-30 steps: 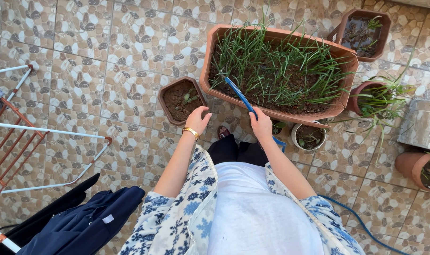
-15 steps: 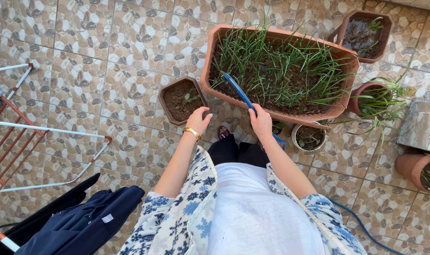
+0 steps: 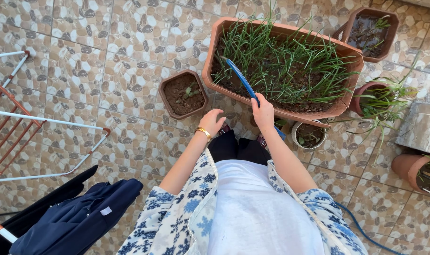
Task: Watering several potted plants on a balcony using a garden hose.
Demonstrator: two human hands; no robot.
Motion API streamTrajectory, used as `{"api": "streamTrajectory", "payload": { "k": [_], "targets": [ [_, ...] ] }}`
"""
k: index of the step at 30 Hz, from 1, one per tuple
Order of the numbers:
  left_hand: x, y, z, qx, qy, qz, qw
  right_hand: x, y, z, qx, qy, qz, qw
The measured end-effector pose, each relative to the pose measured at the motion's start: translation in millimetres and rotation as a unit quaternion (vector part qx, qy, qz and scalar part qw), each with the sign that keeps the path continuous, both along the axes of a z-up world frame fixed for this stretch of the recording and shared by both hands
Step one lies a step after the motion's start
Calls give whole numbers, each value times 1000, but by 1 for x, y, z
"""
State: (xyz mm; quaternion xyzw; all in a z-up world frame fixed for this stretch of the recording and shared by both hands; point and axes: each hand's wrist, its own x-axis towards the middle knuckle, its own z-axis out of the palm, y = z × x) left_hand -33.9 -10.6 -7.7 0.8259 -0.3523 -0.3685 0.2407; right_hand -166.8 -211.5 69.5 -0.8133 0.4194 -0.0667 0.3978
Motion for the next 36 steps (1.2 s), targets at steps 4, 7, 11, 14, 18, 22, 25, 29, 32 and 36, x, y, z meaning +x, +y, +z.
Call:
{"api": "streamTrajectory", "payload": {
  "k": [4,7,11,14,18,22,25,29,32,36],
  "targets": [
    [-3,-3,7,6,8,-8,1000,7,-3,2,9,-9,-8,1000],
    [-2,-4,6,17,8,-11,1000,12,-7,3,5,-13,-7,1000],
    [0,-3,11,11,14,-13,1000,17,-11,3,3,-20,-10,1000],
    [3,-2,13,11,18,-13,1000,21,-13,0,-1,-20,-11,1000],
    [8,-3,10,14,25,-11,1000,25,-18,-2,0,-33,-13,999],
    [9,-3,10,15,24,-10,1000,29,-20,-1,-3,-40,-18,999],
    [11,-4,9,17,26,-9,999,31,-21,3,-5,-41,-23,999],
    [13,-6,12,23,24,-14,999,33,-25,7,-5,-46,-25,999],
    [15,-7,10,19,24,-12,999,34,-29,10,-9,-52,-28,998],
    [16,-8,3,26,23,-10,999,35,-33,12,-16,-57,-30,998]
  ]
}}
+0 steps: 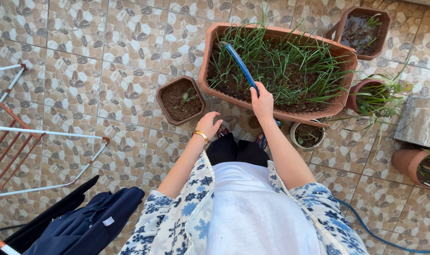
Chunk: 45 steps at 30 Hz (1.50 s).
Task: Watering several potted plants on a balcony using a garden hose.
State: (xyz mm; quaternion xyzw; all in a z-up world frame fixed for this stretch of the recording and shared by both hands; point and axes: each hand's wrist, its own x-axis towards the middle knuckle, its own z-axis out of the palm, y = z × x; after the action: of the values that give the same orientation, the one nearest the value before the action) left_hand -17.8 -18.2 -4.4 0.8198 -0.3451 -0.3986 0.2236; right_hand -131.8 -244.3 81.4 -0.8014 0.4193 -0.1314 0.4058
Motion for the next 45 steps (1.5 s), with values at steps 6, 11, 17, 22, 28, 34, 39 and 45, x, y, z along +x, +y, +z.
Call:
{"api": "streamTrajectory", "payload": {
  "k": [6,11,17,22,28,34,39,45],
  "targets": [
    [4,-1,5,-8,-7,-7,1000,0,-4,-1,6,-9,-7,1000],
    [7,-3,10,-9,-5,-4,1000,1,-7,1,-2,-5,-4,1000],
    [8,-3,8,-11,-2,-4,1000,-4,-11,1,-3,-1,-16,1000],
    [6,-4,3,-2,1,-7,1000,-10,-13,1,-11,0,-24,1000],
    [7,-8,5,1,-1,-10,1000,-18,-16,-6,-17,2,-37,999],
    [6,-15,-2,-2,1,-15,1000,-29,-20,-14,-24,11,-44,999],
    [3,-18,0,-13,0,-21,1000,-37,-21,-18,-21,14,-62,998],
    [-1,-21,10,-19,3,-30,999,-47,-24,-20,-22,5,-73,997]
  ]
}}
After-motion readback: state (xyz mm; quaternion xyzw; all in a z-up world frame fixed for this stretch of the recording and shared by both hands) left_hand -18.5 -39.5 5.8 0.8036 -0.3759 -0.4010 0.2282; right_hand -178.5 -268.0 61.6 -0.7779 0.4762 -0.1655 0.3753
